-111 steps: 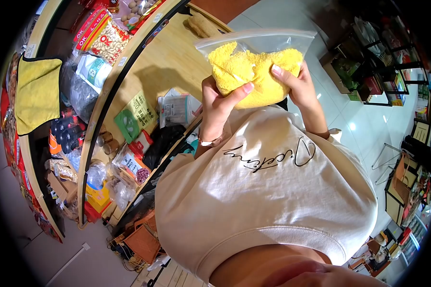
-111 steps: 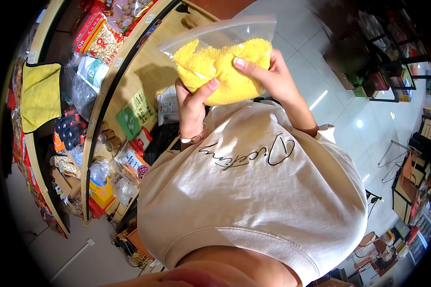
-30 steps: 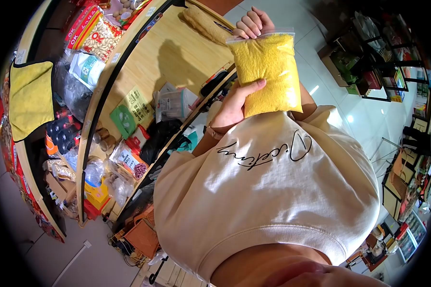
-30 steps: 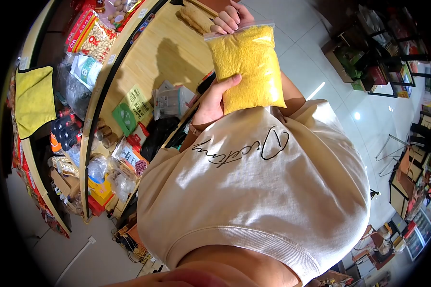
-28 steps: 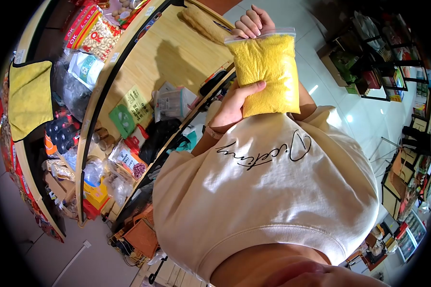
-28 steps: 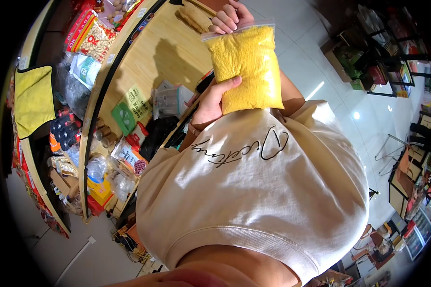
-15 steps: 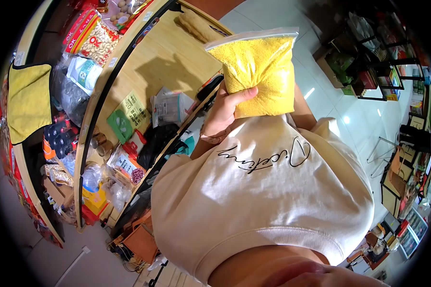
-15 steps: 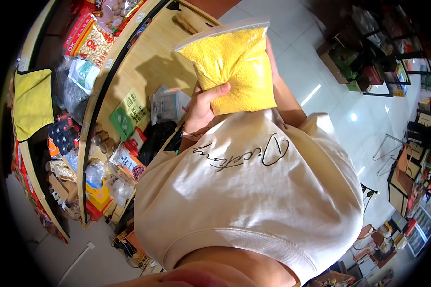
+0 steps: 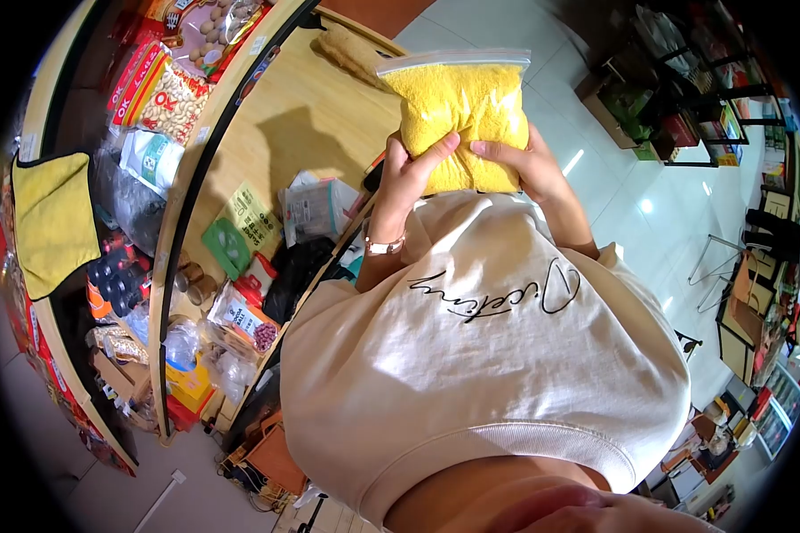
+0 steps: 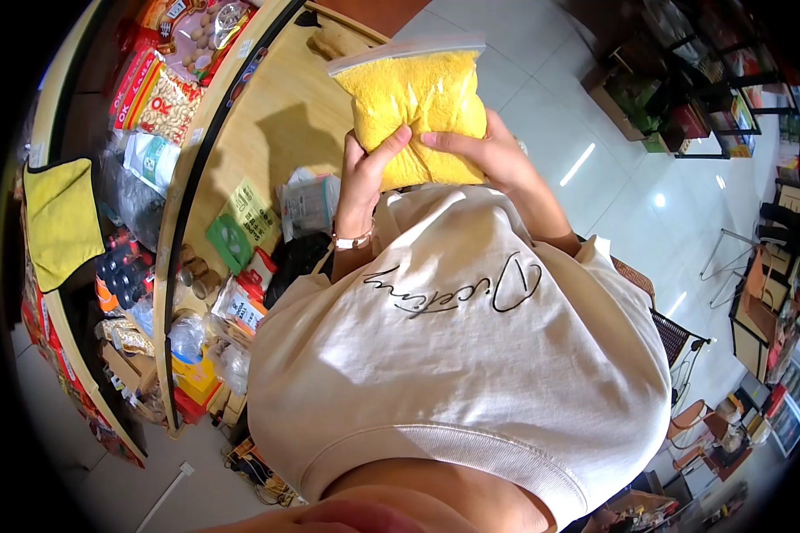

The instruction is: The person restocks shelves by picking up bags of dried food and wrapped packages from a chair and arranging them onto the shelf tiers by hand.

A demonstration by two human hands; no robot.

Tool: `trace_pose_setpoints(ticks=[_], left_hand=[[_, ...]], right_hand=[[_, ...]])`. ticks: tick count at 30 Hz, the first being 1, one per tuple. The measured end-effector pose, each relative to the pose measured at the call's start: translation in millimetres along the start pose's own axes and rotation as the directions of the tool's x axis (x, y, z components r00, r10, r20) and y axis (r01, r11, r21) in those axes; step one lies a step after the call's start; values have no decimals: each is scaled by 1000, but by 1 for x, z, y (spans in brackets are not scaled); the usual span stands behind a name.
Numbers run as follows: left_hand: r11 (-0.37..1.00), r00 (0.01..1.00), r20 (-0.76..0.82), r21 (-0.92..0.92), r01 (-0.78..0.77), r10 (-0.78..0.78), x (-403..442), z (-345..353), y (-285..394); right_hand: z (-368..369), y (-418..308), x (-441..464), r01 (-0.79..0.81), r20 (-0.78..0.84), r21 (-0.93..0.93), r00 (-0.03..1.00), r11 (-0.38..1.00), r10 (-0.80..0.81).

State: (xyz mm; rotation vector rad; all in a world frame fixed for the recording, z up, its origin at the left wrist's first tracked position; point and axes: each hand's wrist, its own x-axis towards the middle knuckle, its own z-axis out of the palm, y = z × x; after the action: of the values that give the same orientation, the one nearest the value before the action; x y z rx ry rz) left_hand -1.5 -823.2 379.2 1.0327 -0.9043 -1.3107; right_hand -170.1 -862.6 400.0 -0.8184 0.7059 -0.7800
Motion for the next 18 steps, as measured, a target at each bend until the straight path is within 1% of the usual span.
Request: trace_pose_setpoints(ticks=[1,4,5,6,7,8,10,11,12,13,14,16,17,18], left_hand=[[1000,1000,21,-17,22,-21,1,-1,-1],[999,995,94,-41,-25,29,11,-2,-7],[997,996,81,-57,-43,48,16,0,-8],[993,998,47,-113,-42,48,20,6,-8],[990,1000,24,-143,-8,12,24,10,-10],[984,1000,3,-175,24,-24,26,14,-11],[993,996,70,-101,61,-54,30,24,-5],[998,986,166,-63,30,-19,35,24,-9],[991,974,190,-56,-118,127,43,36,-7],[990,971,195,-64,-125,136,51,47,-6],[988,969,198,-70,-136,147,61,57,-6],[994,978,186,-40,102,-93,83,72,-7],[979,973,112,-24,204,-200,89,82,-3],[989,981,128,2,150,-149,97,88,-5]], right_hand=[[-4,2,0,13,4,-20,1000,1000,-13],[-17,6,0,45,-2,-76,999,996,-45],[-18,5,-2,51,-19,-94,998,994,-53],[-20,2,-3,55,-38,-111,997,992,-60],[-23,-1,-2,10,-43,-92,999,996,-14],[-26,-5,-5,24,-44,-181,998,983,-33],[-29,-17,-17,57,-34,-358,997,932,-74],[-34,-23,-17,167,-33,-371,981,913,-192],[-40,-26,-18,272,-25,-378,953,885,-303],[-47,-28,-17,373,-11,-378,913,847,-407],[-59,-30,-12,310,-80,-335,931,890,-355],[-82,-33,-1,176,-203,-233,953,956,-224],[-88,-31,-1,170,-249,-214,943,962,-222],[-95,-29,-2,167,-296,-197,929,966,-221]])
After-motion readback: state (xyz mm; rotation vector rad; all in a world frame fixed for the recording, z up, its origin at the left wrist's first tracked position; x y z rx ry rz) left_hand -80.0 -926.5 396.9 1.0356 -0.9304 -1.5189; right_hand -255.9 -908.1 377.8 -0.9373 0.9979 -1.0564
